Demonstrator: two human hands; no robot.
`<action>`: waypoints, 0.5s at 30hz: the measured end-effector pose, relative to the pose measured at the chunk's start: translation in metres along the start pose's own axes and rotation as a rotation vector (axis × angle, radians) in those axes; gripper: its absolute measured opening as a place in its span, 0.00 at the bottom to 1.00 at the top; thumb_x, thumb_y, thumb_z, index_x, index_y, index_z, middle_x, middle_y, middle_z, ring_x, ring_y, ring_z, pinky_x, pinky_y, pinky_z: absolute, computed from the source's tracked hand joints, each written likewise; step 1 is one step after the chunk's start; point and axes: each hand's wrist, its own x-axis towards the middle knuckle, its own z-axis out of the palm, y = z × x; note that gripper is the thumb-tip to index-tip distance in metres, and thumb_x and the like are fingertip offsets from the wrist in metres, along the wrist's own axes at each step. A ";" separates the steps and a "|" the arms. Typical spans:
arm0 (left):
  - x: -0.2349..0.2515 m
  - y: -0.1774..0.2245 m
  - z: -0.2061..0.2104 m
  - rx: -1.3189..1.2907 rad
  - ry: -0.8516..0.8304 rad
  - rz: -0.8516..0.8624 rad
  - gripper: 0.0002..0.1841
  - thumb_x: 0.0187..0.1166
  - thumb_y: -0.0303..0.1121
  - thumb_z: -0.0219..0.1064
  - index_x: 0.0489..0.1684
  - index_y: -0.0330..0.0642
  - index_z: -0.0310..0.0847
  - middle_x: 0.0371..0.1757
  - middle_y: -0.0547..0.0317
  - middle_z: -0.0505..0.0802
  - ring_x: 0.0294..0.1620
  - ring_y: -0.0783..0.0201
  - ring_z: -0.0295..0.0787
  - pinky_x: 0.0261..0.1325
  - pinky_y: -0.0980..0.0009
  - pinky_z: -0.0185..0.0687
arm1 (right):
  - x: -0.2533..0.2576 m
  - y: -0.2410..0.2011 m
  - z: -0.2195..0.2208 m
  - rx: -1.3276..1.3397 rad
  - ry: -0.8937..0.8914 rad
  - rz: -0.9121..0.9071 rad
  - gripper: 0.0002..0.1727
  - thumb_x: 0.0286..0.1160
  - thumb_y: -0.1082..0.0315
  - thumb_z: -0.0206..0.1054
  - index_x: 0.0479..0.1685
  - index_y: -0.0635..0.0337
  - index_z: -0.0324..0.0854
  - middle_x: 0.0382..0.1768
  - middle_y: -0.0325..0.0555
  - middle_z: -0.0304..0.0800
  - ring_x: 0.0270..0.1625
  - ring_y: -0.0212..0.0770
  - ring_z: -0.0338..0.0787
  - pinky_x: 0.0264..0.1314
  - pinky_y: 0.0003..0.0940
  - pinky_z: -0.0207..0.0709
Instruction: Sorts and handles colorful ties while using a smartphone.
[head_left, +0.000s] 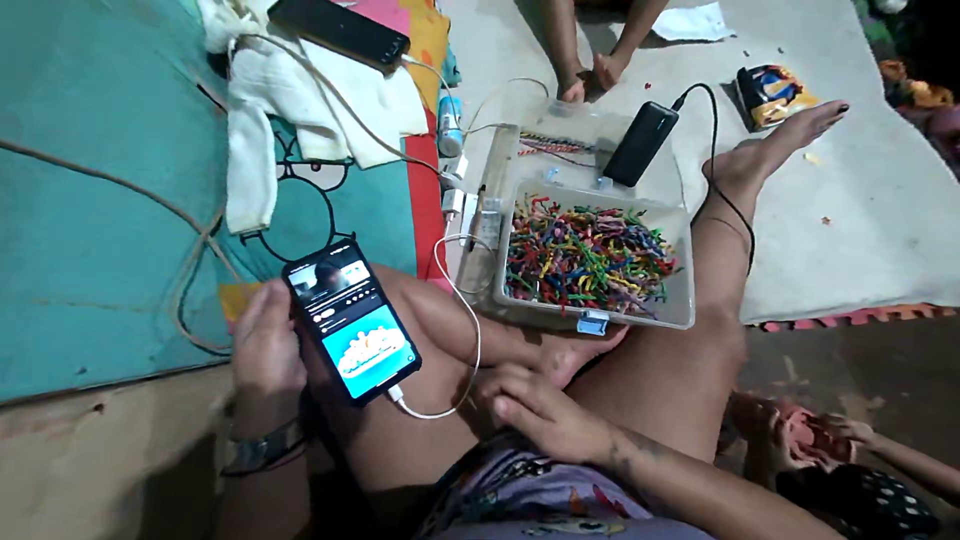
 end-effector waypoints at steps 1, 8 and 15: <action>0.000 0.000 0.002 -0.037 -0.005 0.003 0.15 0.94 0.40 0.47 0.57 0.48 0.81 0.38 0.74 0.90 0.35 0.80 0.87 0.41 0.79 0.86 | 0.016 -0.003 0.002 -0.013 0.054 0.019 0.23 0.91 0.58 0.50 0.58 0.68 0.85 0.57 0.56 0.87 0.62 0.41 0.86 0.68 0.37 0.79; -0.014 0.012 0.025 0.027 0.092 0.189 0.17 0.96 0.38 0.42 0.60 0.42 0.77 0.43 0.72 0.90 0.44 0.78 0.91 0.51 0.74 0.90 | 0.085 -0.019 0.021 -0.059 -0.051 0.130 0.43 0.74 0.59 0.74 0.87 0.68 0.62 0.74 0.62 0.78 0.77 0.54 0.78 0.83 0.49 0.68; -0.026 0.018 0.062 0.184 -0.039 0.336 0.16 0.95 0.39 0.44 0.61 0.40 0.76 0.42 0.71 0.87 0.42 0.83 0.87 0.48 0.77 0.87 | 0.066 -0.007 0.019 0.007 0.143 0.044 0.33 0.74 0.70 0.72 0.79 0.75 0.70 0.66 0.64 0.84 0.64 0.47 0.88 0.70 0.35 0.81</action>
